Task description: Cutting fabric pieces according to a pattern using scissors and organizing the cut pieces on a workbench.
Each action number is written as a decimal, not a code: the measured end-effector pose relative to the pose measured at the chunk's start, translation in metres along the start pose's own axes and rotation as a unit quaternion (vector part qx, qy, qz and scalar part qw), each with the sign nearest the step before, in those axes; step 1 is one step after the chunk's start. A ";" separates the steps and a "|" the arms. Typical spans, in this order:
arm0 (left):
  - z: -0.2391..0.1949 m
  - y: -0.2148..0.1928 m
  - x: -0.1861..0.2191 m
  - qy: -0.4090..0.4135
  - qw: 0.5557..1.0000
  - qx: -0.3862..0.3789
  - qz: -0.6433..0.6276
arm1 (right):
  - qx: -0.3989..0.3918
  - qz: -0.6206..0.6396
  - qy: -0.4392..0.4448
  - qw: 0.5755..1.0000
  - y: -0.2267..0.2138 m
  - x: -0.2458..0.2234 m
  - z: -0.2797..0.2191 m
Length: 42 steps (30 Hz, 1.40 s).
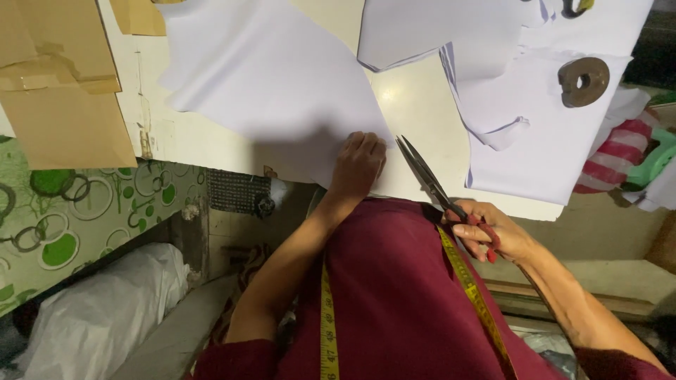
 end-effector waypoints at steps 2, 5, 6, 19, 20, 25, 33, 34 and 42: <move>0.001 0.000 -0.003 -0.007 1.000 -0.005 -0.016 | -0.006 0.004 -0.004 1.000 0.001 -0.001 0.001; 0.006 -0.005 -0.005 -0.025 0.999 -0.012 -0.046 | -0.015 0.011 -0.009 1.000 0.000 0.001 0.001; 0.008 -0.008 -0.006 -0.037 0.997 -0.013 -0.060 | -0.018 0.014 -0.011 1.000 0.000 0.003 0.002; 0.010 -0.025 -0.002 -0.038 0.995 -0.006 -0.096 | -0.029 0.030 0.004 0.999 0.012 0.001 0.007; 0.010 -0.026 -0.002 -0.037 0.995 -0.004 -0.091 | -0.028 0.036 0.006 0.999 0.012 0.001 0.007; 0.008 -0.025 -0.002 -0.025 0.996 0.025 -0.080 | -0.019 0.048 0.020 0.998 0.006 0.012 0.005; 0.005 -0.016 -0.002 -0.008 0.997 0.035 -0.064 | -0.012 0.058 0.026 0.998 0.005 0.017 0.004; 0.005 -0.016 -0.002 -0.008 0.997 0.034 -0.065 | -0.011 0.058 0.026 0.998 0.006 0.016 0.004; 0.006 -0.030 0.001 0.006 0.996 0.057 -0.065 | -0.018 0.049 0.006 0.999 0.006 0.007 -0.009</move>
Point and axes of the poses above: each hand's wrist, its own z-axis towards the middle knuckle, its own y-axis out of the palm, x = y × z, the point moved 8 cm from there along z, towards the middle knuckle, and after that the axes turned 9 degrees about -y, right-handed, at the moved point
